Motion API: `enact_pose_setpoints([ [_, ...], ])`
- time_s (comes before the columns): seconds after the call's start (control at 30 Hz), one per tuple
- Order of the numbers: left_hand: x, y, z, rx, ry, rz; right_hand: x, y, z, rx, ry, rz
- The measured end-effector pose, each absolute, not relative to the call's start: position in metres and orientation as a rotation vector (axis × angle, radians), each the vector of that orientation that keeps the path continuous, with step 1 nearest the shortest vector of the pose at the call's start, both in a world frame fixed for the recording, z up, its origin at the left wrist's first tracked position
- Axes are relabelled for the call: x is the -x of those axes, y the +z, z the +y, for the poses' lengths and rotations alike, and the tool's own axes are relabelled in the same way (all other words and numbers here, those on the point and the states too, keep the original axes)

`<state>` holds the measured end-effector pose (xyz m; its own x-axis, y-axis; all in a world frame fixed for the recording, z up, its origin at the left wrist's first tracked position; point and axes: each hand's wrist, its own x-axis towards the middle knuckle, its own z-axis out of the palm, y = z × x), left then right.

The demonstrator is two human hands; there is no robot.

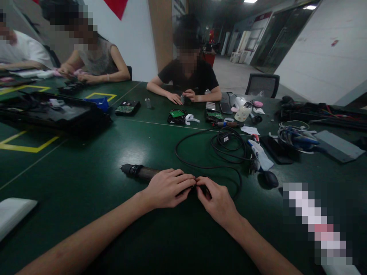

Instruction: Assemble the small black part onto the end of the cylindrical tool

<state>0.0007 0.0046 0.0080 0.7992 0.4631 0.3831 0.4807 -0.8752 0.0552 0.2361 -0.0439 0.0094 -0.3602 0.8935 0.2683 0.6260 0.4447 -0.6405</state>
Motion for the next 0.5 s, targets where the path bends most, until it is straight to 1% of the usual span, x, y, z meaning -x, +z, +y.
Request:
enact_pose_setpoints([
  [0.17,-0.0022,0.0056,0.0051,2.871,-0.633,-0.846,-0.2362,0.0085,-0.0439,1.277,0.605,-2.12],
  [0.37,-0.001,0.0078,0.004,2.942,-0.615,-0.775,-0.2369,0.0088,-0.0442,1.276,0.627,-2.108],
  [0.5,-0.0023,0.0063,0.0046,2.874,-0.641,-0.839,-0.2367,0.0092,-0.0444,1.276,0.613,-2.122],
])
